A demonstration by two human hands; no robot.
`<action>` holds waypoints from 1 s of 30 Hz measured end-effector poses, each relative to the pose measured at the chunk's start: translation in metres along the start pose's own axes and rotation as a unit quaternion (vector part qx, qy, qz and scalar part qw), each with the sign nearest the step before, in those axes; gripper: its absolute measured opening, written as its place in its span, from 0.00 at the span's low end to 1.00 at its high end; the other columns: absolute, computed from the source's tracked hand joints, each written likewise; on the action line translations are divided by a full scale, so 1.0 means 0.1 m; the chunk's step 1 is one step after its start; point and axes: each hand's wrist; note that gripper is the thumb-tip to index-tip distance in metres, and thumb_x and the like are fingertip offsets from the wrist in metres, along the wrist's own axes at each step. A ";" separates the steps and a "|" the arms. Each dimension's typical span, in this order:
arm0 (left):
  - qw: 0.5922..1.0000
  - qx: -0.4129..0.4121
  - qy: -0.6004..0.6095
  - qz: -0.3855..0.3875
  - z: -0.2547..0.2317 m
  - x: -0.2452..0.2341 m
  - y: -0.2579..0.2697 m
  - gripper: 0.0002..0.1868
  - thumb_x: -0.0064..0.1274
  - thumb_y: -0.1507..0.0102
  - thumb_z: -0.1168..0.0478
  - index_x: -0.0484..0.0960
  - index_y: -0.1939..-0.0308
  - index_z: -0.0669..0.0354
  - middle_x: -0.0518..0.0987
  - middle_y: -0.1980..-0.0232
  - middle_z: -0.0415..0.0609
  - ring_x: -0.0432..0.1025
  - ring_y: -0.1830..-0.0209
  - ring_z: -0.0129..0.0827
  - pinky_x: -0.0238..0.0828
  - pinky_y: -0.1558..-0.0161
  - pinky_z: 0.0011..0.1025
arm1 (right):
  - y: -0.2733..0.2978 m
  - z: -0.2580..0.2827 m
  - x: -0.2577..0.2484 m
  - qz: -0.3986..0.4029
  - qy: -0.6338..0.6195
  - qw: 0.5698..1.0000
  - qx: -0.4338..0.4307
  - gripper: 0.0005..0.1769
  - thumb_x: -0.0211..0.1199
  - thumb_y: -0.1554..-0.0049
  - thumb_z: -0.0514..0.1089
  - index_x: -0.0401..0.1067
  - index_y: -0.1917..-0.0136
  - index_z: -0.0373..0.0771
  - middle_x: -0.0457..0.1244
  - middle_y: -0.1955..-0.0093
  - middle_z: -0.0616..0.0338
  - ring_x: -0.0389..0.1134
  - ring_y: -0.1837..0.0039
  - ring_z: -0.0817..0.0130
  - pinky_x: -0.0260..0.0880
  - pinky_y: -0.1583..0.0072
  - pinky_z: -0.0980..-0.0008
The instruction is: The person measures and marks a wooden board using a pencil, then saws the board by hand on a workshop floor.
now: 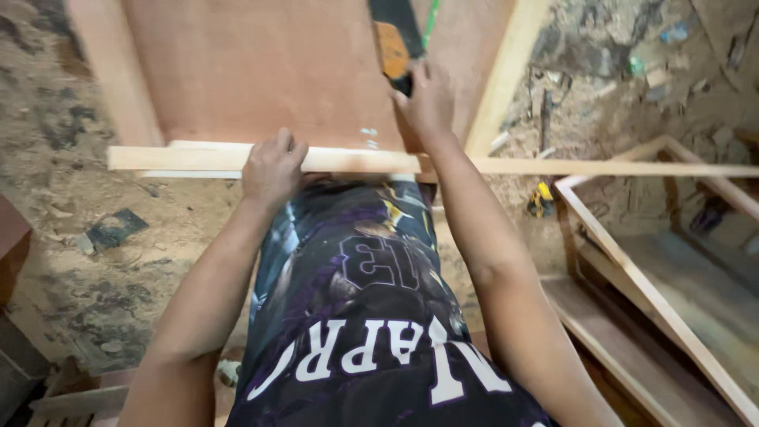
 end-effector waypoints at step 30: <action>0.933 -0.145 -0.285 0.163 3.67 -1.80 1.51 0.36 0.65 0.40 0.39 0.78 0.39 0.62 0.73 0.37 0.62 0.63 0.28 0.53 0.52 0.18 0.50 | 3.56 2.78 1.06 -0.209 -0.463 0.796 0.329 0.07 0.61 0.41 0.38 0.67 0.60 0.38 0.59 0.70 0.67 0.58 0.70 0.78 0.57 0.66 0.73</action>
Point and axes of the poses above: each hand's wrist, its own y-axis away from the middle knuckle, its own x-axis out of the palm, z = x × y
